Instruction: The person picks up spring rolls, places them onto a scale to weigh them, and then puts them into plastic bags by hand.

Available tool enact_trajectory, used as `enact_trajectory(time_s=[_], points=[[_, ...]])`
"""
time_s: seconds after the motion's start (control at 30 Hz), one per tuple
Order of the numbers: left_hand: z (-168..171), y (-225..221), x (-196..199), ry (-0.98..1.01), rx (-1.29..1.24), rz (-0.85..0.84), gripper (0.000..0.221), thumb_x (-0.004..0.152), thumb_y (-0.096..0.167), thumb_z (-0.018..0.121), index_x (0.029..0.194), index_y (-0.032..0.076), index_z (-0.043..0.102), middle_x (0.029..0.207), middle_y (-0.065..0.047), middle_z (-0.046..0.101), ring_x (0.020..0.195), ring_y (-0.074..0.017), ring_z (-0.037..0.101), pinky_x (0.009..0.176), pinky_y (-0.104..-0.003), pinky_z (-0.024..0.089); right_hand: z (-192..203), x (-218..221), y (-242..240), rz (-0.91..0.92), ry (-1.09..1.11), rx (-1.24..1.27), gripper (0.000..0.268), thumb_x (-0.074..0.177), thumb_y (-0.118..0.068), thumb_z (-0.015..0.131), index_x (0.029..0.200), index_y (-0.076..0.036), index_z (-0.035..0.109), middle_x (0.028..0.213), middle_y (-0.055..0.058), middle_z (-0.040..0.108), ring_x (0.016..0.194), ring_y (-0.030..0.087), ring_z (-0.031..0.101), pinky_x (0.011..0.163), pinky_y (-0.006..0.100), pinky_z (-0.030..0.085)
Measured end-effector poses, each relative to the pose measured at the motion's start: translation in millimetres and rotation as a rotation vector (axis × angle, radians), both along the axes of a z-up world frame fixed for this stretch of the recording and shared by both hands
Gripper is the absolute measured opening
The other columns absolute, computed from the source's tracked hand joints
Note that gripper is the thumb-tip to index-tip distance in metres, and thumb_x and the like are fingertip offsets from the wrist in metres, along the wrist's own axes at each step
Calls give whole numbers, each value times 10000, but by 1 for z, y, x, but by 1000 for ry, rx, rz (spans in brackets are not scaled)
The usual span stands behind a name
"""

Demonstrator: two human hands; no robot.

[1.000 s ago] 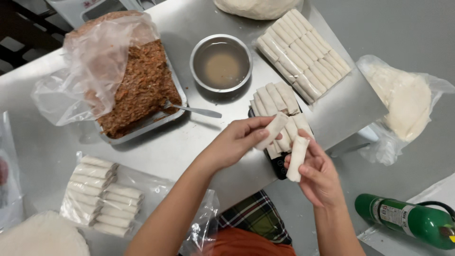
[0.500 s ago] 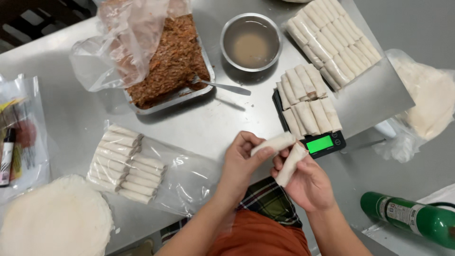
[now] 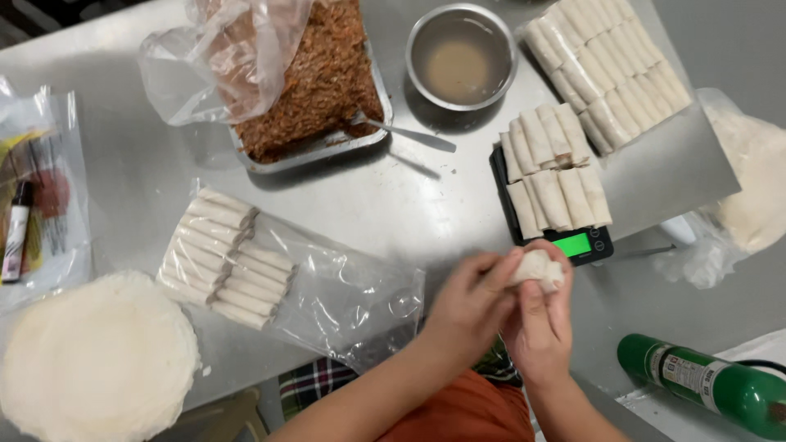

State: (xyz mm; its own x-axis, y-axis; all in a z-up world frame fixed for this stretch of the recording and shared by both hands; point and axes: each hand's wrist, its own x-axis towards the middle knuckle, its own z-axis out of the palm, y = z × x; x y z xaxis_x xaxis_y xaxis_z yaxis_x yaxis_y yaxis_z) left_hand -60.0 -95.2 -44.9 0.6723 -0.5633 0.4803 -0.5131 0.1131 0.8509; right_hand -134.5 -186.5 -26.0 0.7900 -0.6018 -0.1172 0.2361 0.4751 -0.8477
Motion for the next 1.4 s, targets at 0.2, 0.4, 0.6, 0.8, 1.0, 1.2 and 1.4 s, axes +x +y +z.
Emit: enact_trajectory(time_s=[0.2, 0.4, 0.6, 0.8, 1.0, 1.2, 1.4], points=[[22, -19, -27, 34, 199, -220, 517, 1091, 64, 407, 1561, -92, 261, 1411, -324, 442, 1238, -463, 482, 1085, -539, 430, -29, -23, -32, -115, 67, -274, 643, 950, -372, 645, 1440, -16, 427, 1509, 166, 502, 1476, 308, 462, 1284, 400, 347], [43, -55, 9, -467, 882, -443, 492, 792, 179, 722, 1249, 86, 566, 1031, -101, 659, 904, -293, 581, 686, -412, 472, -107, -97, -85, -231, 177, 244, 431, 961, -264, 708, 1351, -149, 568, 1101, 96, 715, 782, 188, 707, 707, 339, 568], [8, -136, 80, -16, 876, -285, 313, 1046, 386, 422, 1252, 196, 560, 1002, -226, 665, 912, -489, 647, 726, -600, 516, -91, -94, -91, -266, 141, 221, 257, 962, -157, 678, 1207, -140, 602, 796, 59, 571, 643, 158, 521, 634, 322, 404], [23, -127, 83, 437, 872, -183, 407, 864, 295, 585, 1189, 133, 402, 975, -154, 700, 869, -403, 670, 724, -529, 493, -93, -93, -92, -260, 170, 202, 274, 942, -158, 702, 1193, -121, 597, 798, 64, 596, 628, 172, 556, 641, 348, 444], [26, -55, 72, 896, 338, -446, 429, 889, 57, 683, 1262, 97, 476, 962, -39, 580, 926, -162, 602, 850, -301, 503, -67, -62, -82, -159, 178, 222, 419, 885, -187, 726, 1277, -89, 615, 1322, 268, 659, 1219, 454, 652, 923, 555, 571], [67, 18, 41, 352, 290, -334, 363, 929, 60, 675, 1288, 94, 640, 1228, -69, 707, 1074, -183, 701, 944, -292, 591, -45, -34, -47, 23, 261, 2, 653, 819, -165, 752, 1417, 26, 572, 1193, 166, 682, 1019, 244, 652, 852, 362, 531], [52, 49, 23, 1, 223, -105, 265, 971, 89, 688, 1223, 50, 617, 1147, -110, 684, 1043, -261, 674, 904, -351, 546, -19, -15, -12, 144, 137, -57, 657, 768, -211, 833, 1303, 92, 602, 1306, 324, 675, 1198, 380, 678, 958, 442, 589]])
